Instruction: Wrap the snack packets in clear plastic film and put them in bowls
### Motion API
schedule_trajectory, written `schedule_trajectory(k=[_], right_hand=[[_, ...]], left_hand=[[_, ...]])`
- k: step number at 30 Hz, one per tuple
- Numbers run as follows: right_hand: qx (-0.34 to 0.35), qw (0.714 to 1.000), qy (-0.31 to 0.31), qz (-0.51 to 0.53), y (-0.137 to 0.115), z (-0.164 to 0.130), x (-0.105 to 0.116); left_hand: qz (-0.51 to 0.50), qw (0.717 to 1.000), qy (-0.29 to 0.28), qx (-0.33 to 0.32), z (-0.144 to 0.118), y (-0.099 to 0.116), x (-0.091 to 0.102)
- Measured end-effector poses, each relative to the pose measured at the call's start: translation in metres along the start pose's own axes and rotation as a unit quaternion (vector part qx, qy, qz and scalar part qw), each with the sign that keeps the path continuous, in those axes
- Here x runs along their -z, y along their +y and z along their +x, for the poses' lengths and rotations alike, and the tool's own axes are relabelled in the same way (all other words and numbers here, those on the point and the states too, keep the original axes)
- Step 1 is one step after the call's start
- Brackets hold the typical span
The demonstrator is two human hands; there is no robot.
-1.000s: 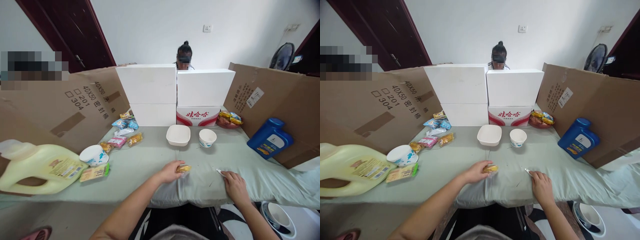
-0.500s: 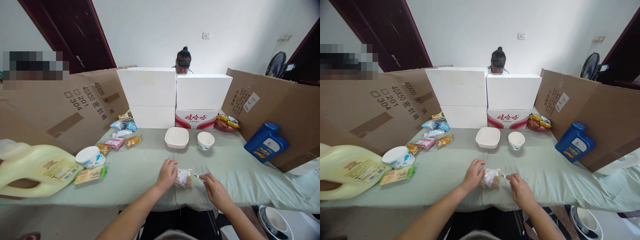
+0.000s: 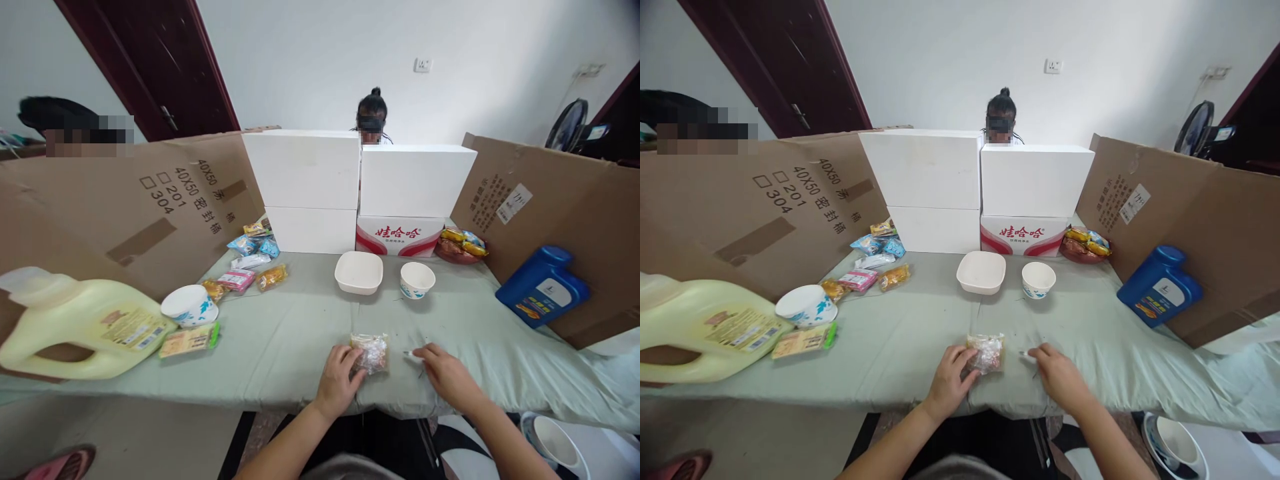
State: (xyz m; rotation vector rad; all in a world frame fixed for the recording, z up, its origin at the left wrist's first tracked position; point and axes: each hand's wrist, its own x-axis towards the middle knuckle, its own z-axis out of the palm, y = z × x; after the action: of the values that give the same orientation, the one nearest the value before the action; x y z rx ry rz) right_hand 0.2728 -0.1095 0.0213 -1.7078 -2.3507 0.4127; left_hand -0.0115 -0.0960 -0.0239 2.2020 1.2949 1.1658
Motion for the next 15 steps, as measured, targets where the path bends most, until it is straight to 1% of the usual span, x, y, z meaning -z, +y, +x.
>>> schedule_trajectory(k=[2,3,5,7,9,10,11,12,13,14,15], right_hand=[[-0.053,0.998,0.038,-0.022,0.037,-0.017,-0.002],[-0.062,0.996,0.058,-0.036,0.051,-0.023,-0.003],[-0.065,0.989,0.113,-0.073,0.066,-0.028,-0.005],[-0.044,0.979,0.173,-0.096,0.062,-0.025,-0.006],[-0.008,0.973,0.218,-0.081,0.041,-0.017,-0.007],[0.015,0.971,0.229,-0.06,0.026,-0.011,-0.007],[0.036,0.97,0.236,-0.038,0.008,-0.005,-0.008],[0.056,0.97,0.238,-0.02,-0.01,0.001,-0.009],[0.075,0.969,0.235,-0.006,-0.029,0.008,-0.01],[0.094,0.969,0.228,0.002,-0.047,0.014,-0.012],[0.114,0.97,0.214,0.006,-0.063,0.02,-0.013]], left_hand=[[-0.052,0.998,0.016,0.045,0.003,-0.001,-0.001],[-0.087,0.992,0.03,0.082,0.004,-0.002,-0.002],[-0.166,0.969,0.066,0.171,0.007,-0.005,-0.001],[-0.244,0.93,0.1,0.257,0.007,-0.011,0.003],[-0.303,0.891,0.134,0.31,0.003,-0.018,0.011],[-0.309,0.881,0.158,0.321,-0.001,-0.02,0.016],[-0.293,0.881,0.191,0.317,-0.005,-0.022,0.021],[-0.256,0.892,0.227,0.295,-0.01,-0.022,0.027],[-0.204,0.912,0.255,0.249,-0.014,-0.021,0.033],[-0.146,0.937,0.264,0.178,-0.017,-0.018,0.038],[-0.093,0.961,0.245,0.087,-0.018,-0.013,0.042]])
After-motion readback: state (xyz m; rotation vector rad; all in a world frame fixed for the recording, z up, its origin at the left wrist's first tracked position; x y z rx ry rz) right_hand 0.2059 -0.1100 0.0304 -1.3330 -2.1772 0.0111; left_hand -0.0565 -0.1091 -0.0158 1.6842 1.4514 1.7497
